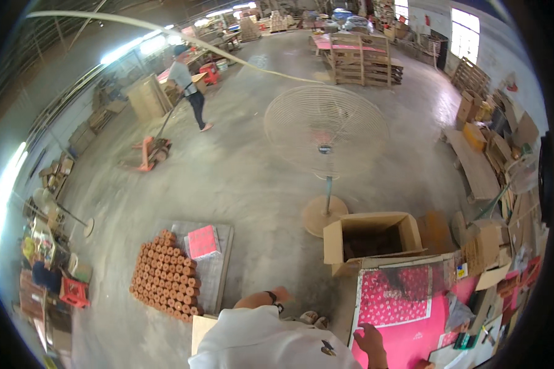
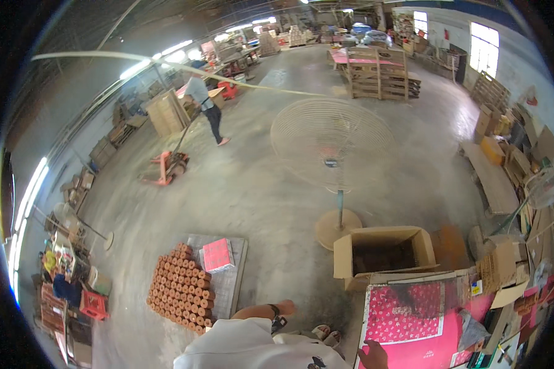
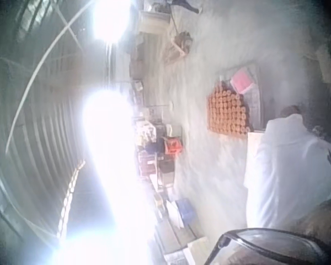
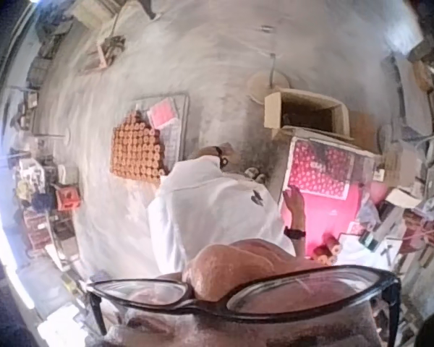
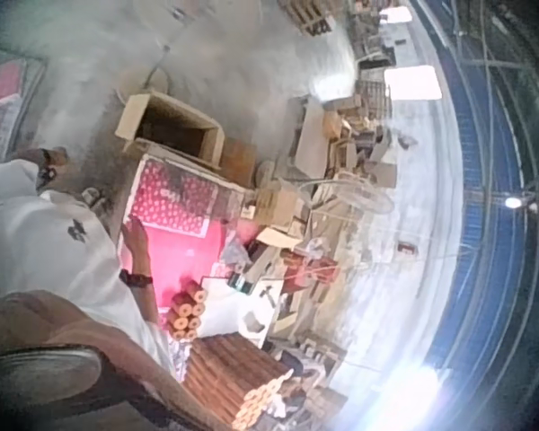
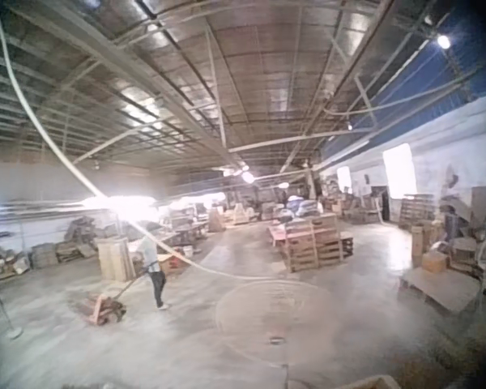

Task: Moving small cylindrical wooden or bamboo parts from a pallet to a assembly table and arranging them.

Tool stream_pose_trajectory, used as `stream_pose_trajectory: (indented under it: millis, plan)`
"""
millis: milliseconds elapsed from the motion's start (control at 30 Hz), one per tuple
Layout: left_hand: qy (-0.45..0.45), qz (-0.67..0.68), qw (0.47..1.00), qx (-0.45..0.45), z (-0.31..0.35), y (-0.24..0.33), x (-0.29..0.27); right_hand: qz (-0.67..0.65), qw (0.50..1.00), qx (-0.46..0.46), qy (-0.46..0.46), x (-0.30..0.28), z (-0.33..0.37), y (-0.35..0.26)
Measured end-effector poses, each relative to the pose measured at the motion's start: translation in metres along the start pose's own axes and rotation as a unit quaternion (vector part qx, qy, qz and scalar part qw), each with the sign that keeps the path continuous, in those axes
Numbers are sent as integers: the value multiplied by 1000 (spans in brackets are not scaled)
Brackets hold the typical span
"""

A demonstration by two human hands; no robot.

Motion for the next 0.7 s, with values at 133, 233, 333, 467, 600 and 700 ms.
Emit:
stream_pose_trajectory:
  millis: [133, 233, 333, 467, 600, 700]
  plan:
    - [10, -121, 992, 16, 46, 8, 2, 19, 999, -3, -33, 6, -28, 2]
    - [-1, -90, 996, 4, 91, 10, 6, 21, 998, -29, -53, 18, -46, -1]
    - [-10, 107, 990, -87, 100, -34, 84, 34, 991, -115, -52, 14, -56, -23]
    - [27, 23, 999, -27, 139, -43, 85, 38, 980, -157, -114, 31, -85, -35]
    - [-33, 124, 976, -176, 182, -34, 14, 78, 966, -150, -195, 37, -114, -63]
    - [-25, 204, 951, -230, 206, -29, -26, 94, 954, -202, -200, 26, -136, -95]
Point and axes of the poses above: each hand's wrist, its own z-axis away from the middle knuckle, its own x-axis out of the palm, y = z × x, the point moved 6 cm from there along -z, towards the middle knuckle, and after that the axes turned 6 degrees about -x, right-handed, at the moved point
